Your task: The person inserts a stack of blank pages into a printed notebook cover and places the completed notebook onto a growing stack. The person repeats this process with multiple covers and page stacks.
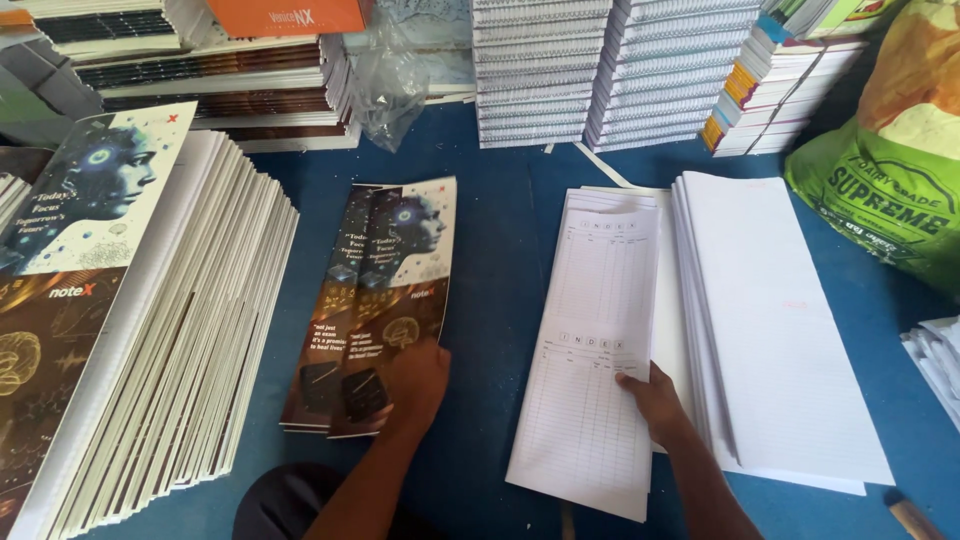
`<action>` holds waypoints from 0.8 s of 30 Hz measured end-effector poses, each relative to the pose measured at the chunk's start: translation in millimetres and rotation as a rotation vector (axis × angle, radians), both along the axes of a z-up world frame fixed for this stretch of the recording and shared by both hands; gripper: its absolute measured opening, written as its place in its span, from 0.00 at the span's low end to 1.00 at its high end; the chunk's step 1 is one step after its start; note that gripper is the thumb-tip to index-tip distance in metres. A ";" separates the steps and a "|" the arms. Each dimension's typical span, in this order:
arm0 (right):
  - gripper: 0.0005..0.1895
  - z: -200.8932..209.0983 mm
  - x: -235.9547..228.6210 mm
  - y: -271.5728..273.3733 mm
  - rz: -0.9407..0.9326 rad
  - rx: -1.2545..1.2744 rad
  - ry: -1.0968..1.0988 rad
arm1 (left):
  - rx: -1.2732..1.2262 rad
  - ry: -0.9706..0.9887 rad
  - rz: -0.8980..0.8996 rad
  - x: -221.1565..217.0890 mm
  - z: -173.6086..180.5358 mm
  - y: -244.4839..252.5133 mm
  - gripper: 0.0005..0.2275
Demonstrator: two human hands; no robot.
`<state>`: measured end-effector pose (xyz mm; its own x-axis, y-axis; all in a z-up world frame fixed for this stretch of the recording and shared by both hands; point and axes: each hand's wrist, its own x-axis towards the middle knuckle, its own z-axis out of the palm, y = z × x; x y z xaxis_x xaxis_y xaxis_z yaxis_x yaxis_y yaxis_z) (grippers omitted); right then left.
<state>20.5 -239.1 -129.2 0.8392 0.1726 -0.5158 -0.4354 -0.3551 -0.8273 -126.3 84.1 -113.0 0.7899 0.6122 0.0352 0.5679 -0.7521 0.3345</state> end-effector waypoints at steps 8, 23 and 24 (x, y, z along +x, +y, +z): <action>0.28 36.5 -3.3 -2.6 0.020 -0.090 -0.089 | -0.031 -0.317 -0.075 11.8 42.9 -53.2 0.11; 0.29 117.2 -8.4 -51.0 -0.164 -0.141 -0.189 | -0.469 -0.372 -0.255 25.0 53.5 -128.7 0.11; 0.29 119.6 -8.5 -51.7 -0.171 -0.138 -0.194 | -0.486 -0.348 -0.248 26.6 52.4 -129.6 0.11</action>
<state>12.0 -290.7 -9.6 0.9352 -0.0404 -0.3518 -0.3372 -0.4046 -0.8500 -99.7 -45.5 -60.6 0.9024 0.4235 0.0793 0.1939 -0.5635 0.8031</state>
